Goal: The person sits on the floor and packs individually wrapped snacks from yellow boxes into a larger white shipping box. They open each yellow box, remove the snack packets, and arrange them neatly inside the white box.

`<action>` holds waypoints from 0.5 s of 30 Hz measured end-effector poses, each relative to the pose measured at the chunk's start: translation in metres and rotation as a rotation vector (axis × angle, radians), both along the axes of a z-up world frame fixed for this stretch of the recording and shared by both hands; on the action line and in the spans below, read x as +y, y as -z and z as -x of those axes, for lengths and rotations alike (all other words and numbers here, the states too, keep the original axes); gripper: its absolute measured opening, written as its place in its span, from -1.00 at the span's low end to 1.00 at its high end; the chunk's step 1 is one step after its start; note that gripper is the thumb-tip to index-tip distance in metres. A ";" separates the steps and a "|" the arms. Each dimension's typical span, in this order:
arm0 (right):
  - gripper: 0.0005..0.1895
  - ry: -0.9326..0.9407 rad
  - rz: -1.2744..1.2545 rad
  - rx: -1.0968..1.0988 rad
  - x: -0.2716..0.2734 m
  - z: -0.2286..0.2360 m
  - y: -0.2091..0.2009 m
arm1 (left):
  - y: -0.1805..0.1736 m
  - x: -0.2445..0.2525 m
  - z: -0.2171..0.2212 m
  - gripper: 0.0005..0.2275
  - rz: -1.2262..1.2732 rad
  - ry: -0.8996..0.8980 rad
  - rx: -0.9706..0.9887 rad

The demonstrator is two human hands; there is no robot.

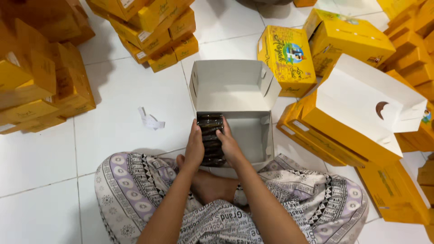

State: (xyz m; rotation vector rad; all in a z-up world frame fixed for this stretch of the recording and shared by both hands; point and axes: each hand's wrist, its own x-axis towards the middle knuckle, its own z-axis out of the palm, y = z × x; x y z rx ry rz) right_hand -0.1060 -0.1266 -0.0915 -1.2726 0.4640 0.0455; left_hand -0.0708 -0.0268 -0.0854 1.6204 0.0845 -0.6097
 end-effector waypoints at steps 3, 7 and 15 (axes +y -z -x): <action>-0.41 0.015 -0.006 -0.022 -0.003 -0.001 0.010 | -0.005 -0.001 0.001 -0.50 -0.038 0.025 0.049; -0.42 0.009 -0.017 0.058 -0.004 -0.002 0.004 | -0.036 0.000 0.006 -0.51 -0.044 0.001 0.093; -0.38 0.004 -0.137 0.181 -0.013 -0.015 0.017 | -0.008 -0.008 -0.004 -0.51 -0.086 -0.120 0.114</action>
